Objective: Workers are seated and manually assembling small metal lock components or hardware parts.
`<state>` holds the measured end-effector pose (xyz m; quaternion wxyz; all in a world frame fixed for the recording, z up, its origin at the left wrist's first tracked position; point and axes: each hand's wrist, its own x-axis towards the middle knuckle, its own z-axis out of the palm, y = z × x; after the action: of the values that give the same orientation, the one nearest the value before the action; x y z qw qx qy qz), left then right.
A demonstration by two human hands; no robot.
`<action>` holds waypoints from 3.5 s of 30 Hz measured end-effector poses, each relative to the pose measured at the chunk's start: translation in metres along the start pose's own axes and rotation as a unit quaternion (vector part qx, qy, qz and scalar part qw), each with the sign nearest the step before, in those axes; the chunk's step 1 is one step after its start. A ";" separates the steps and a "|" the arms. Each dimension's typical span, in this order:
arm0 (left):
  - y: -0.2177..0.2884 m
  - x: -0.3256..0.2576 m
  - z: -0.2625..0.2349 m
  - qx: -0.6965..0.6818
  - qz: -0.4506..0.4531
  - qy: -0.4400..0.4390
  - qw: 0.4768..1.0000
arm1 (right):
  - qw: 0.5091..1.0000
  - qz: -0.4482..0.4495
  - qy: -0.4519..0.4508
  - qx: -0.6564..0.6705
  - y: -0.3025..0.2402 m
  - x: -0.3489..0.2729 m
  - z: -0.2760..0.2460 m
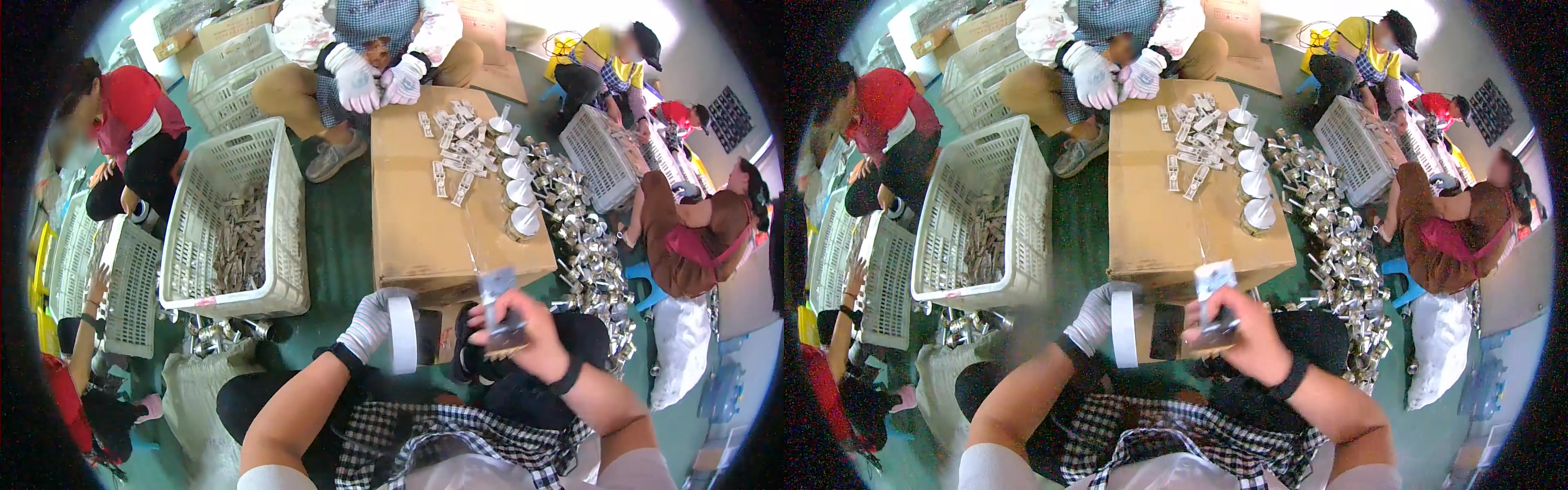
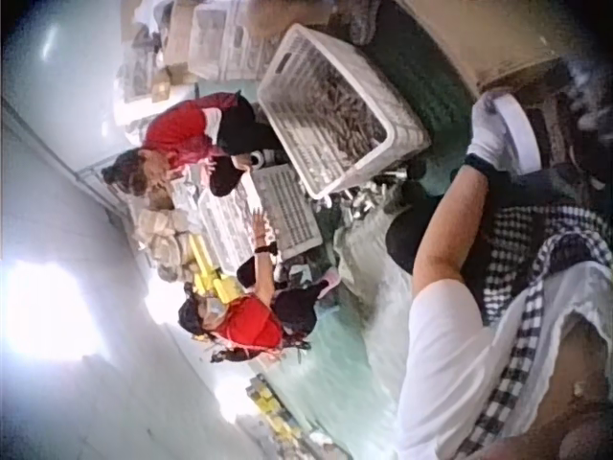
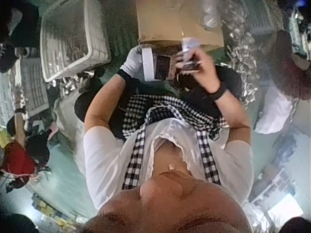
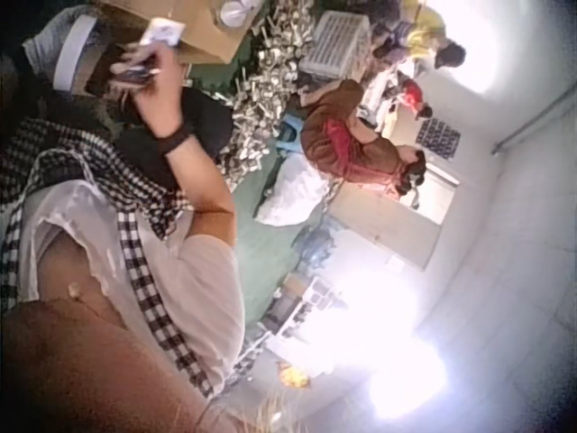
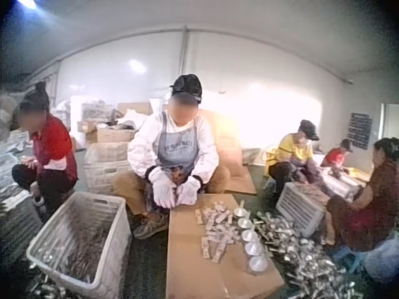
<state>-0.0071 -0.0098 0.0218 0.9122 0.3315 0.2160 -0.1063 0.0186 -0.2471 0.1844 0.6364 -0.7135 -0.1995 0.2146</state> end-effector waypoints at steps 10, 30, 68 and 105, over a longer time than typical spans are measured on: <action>0.006 -0.009 0.010 0.239 0.056 -0.068 0.967 | 0.977 -0.061 0.121 -0.166 0.018 0.038 -0.061; 0.007 -0.013 0.005 0.238 0.039 -0.060 0.969 | 0.975 -0.060 0.106 -0.186 0.020 0.036 -0.045; -0.021 -0.017 -0.013 -0.071 -0.084 -0.036 0.993 | 0.991 0.042 0.125 0.028 0.074 -0.032 0.112; -0.068 -0.011 -0.024 0.297 0.076 -0.091 0.948 | 0.577 -0.262 -0.499 -0.591 0.003 0.124 0.051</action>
<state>-0.0481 -0.0451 -0.0278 0.7937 0.5915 0.0654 -0.1259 0.0931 -0.1359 0.1701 -0.0975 -0.6283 -0.7468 0.1951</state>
